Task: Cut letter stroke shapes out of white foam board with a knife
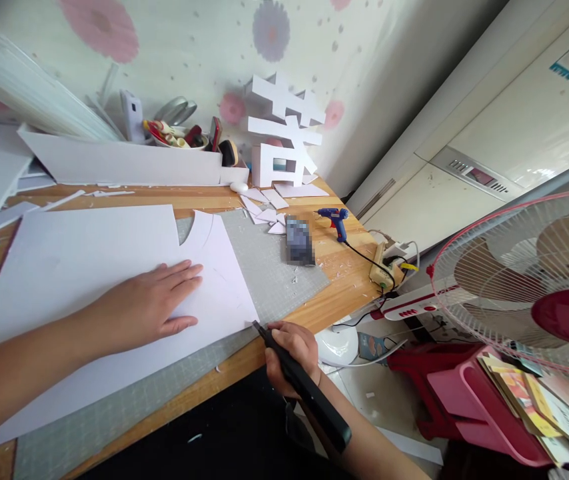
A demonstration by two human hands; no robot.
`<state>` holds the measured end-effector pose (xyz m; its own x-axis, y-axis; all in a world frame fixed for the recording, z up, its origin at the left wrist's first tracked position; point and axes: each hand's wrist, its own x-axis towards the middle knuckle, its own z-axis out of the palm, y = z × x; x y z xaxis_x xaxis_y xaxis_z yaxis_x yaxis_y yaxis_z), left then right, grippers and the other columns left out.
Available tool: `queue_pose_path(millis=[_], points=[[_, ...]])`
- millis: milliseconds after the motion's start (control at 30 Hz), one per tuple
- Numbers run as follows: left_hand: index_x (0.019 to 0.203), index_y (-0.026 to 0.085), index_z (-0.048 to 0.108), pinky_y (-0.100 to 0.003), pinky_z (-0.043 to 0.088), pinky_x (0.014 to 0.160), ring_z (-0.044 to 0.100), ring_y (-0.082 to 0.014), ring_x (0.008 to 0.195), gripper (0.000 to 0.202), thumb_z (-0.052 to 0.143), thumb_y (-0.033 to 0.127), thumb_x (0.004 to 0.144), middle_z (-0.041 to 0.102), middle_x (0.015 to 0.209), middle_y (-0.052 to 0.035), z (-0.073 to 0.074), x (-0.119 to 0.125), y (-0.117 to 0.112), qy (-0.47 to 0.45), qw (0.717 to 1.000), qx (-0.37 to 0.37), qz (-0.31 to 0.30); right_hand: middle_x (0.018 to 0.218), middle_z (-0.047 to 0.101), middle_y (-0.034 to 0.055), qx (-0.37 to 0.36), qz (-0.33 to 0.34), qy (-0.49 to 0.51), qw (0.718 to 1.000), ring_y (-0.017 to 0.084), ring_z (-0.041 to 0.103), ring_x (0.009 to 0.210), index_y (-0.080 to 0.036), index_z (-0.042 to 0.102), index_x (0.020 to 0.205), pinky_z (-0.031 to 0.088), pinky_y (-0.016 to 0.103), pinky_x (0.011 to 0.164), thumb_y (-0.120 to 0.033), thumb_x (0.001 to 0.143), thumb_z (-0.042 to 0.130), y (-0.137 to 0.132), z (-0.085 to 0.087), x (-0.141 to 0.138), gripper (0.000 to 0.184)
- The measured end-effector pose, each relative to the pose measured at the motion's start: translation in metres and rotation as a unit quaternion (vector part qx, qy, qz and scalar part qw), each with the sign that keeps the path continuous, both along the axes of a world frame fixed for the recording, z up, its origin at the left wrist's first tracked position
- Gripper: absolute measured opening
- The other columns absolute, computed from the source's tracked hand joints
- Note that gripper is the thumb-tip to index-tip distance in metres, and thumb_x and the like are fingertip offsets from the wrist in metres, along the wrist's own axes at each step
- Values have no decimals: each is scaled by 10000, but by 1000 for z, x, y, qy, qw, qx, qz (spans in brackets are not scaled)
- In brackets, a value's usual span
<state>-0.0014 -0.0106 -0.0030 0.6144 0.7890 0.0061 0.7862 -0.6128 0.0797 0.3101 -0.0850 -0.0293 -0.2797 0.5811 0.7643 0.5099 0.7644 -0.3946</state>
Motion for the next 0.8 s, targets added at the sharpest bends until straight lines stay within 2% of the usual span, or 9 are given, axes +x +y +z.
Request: queue_pose_path(millis=[133, 233, 367, 467, 600, 800], points=[[1522, 143, 605, -628, 374, 1261, 390, -464, 1582, 827, 770, 642, 883, 453, 1696, -236, 10, 7, -6, 15, 999, -41, 15, 862, 820, 38, -7, -31, 4, 999, 238, 822, 712, -263, 651, 1112, 686, 313, 651, -142, 824, 650, -2, 0, -1, 313], [1562, 128, 569, -666, 348, 1256, 343, -503, 1594, 960, 804, 697, 825, 394, 1718, -270, 16, 9, -9, 33, 998, -56, 10, 792, 790, 16, -52, -22, -4, 998, 211, 776, 641, -275, 664, 1049, 629, 290, 577, -160, 828, 655, 0, 8, -1, 250], [1560, 129, 572, -659, 338, 1260, 348, -504, 1591, 983, 817, 709, 805, 396, 1714, -278, 16, 9, -8, 33, 998, -58, 11, 602, 627, -39, -164, -28, -17, 986, 142, 597, 494, -263, 624, 847, 458, 241, 467, -209, 824, 647, 10, 25, -1, 63], [1547, 137, 589, -646, 330, 1268, 356, -501, 1588, 975, 830, 707, 794, 408, 1710, -273, 15, 9, -7, 28, 998, -57, 16, 546, 518, -67, -210, -26, -45, 976, 111, 485, 454, -254, 572, 763, 374, 224, 449, -224, 804, 627, 18, 34, -3, 75], [1555, 140, 582, -667, 350, 1255, 343, -505, 1594, 980, 824, 716, 800, 399, 1711, -280, 15, 9, -7, 39, 997, -60, 15, 558, 526, -72, -145, -3, -45, 988, 113, 487, 437, -262, 566, 803, 375, 231, 452, -205, 794, 615, 18, 31, -6, 76], [1565, 134, 575, -679, 326, 1271, 312, -500, 1609, 974, 852, 673, 801, 381, 1714, -286, 15, 10, -8, 37, 996, -76, 24, 646, 670, -35, -33, -29, -7, 999, 177, 631, 490, -293, 628, 1035, 506, 288, 508, -151, 827, 617, 3, 8, -6, 252]])
